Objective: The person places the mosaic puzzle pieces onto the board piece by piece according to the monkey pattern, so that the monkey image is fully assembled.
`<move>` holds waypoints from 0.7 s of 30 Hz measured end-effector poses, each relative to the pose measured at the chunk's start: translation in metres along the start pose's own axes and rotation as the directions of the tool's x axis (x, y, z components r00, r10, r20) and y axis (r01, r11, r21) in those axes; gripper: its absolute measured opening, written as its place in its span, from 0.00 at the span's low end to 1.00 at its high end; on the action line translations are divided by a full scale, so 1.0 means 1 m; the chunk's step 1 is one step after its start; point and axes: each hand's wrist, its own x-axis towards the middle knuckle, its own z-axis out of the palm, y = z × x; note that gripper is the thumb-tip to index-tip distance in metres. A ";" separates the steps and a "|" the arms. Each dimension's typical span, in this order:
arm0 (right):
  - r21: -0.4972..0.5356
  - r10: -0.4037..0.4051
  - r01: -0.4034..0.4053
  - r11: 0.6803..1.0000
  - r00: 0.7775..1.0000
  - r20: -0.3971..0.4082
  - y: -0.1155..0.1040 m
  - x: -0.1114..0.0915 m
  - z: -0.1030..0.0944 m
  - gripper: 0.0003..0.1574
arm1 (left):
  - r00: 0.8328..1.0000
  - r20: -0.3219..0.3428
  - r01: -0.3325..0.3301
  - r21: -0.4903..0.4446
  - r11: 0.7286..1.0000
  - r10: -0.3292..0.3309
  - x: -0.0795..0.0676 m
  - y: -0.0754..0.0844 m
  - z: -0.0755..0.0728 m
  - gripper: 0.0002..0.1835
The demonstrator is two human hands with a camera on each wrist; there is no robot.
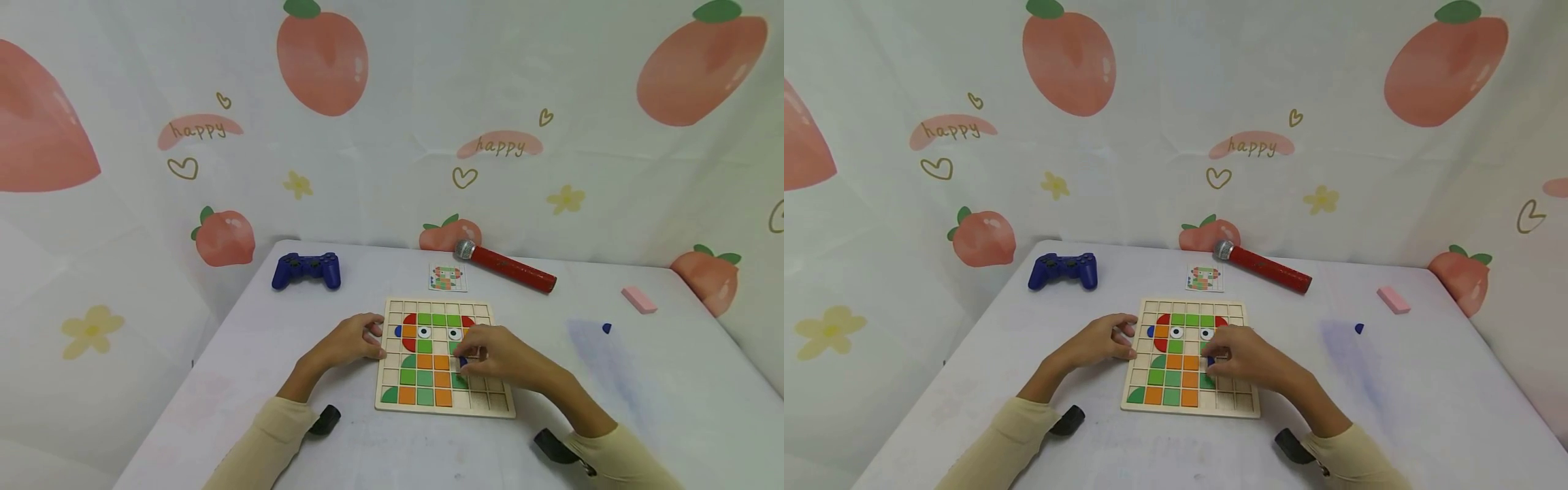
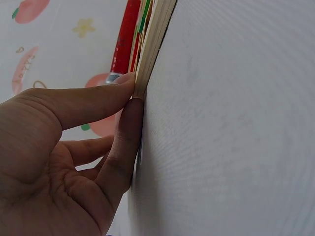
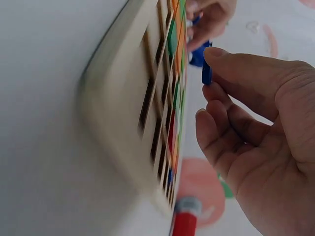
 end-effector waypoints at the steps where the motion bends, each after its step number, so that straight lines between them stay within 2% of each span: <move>1: -0.004 -0.014 0.014 1.000 1.000 0.007 -0.003 0.004 0.002 0.11 | 1.000 -0.001 0.001 0.000 1.000 -0.001 0.000 0.000 0.000 0.38; 6: -0.009 -0.055 0.056 0.998 0.998 0.040 -0.020 0.023 0.013 0.13 | 1.000 -0.003 0.005 0.000 1.000 -0.005 0.000 0.001 0.000 0.39; 11: -0.017 -0.043 0.044 0.999 0.997 0.065 -0.034 0.038 0.025 0.12 | 1.000 -0.001 0.006 0.003 1.000 -0.006 0.001 0.000 0.000 0.38; 16: -0.042 -0.088 0.092 0.995 0.993 0.085 -0.047 0.052 0.037 0.12 | 1.000 0.005 0.004 0.004 1.000 -0.004 0.000 0.000 -0.001 0.38; 21: -0.036 -0.101 0.106 0.994 0.988 0.114 -0.056 0.063 0.048 0.12 | 1.000 0.009 -0.004 0.003 1.000 0.004 0.000 0.001 -0.002 0.38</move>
